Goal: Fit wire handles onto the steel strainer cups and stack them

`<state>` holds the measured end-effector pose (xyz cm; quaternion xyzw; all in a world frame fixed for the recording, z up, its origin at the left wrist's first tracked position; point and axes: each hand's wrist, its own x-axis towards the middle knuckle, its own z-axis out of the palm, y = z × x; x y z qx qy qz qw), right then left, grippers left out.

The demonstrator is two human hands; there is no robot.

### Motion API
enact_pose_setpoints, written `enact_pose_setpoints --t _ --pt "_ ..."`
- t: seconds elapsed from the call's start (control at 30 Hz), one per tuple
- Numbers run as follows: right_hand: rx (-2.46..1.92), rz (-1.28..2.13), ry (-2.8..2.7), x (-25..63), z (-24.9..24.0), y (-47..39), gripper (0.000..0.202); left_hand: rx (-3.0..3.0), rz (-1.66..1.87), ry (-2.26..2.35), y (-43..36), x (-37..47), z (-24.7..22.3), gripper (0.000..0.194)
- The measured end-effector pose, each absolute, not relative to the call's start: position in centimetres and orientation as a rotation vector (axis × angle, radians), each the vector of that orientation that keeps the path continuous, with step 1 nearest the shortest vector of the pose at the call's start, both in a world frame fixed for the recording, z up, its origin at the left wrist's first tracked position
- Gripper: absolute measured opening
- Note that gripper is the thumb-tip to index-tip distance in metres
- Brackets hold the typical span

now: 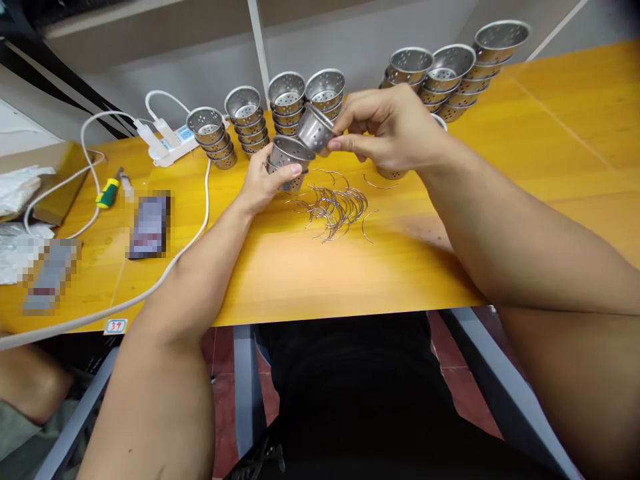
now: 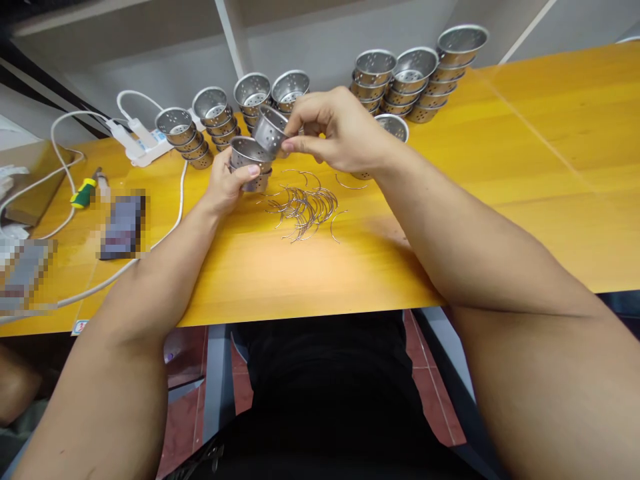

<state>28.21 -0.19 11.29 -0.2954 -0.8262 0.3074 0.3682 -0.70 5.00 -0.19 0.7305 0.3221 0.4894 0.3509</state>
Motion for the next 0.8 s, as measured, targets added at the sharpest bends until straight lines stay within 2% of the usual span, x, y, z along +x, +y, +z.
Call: enact_pose_setpoints --t 0.2,0.47,0.73,0.8 --pt "-0.931 0.701 -2.121 28.0 11.1 -0.4 0.058 1.986 1.455 1.134 7.8 -2.9 -1.9 0.099" --pt "-0.975 0.627 -2.395 28.0 10.8 -0.2 0.048 1.975 1.324 1.342 9.4 -4.4 -3.4 0.086" --pt "-0.988 0.595 -2.443 28.1 10.5 0.1 0.051 2.032 1.3 1.357 9.6 -4.9 -4.7 0.088" --pt "-0.972 0.585 -2.442 28.2 10.5 0.2 0.05 2.058 1.293 1.335 9.6 -4.9 -5.0 0.096"
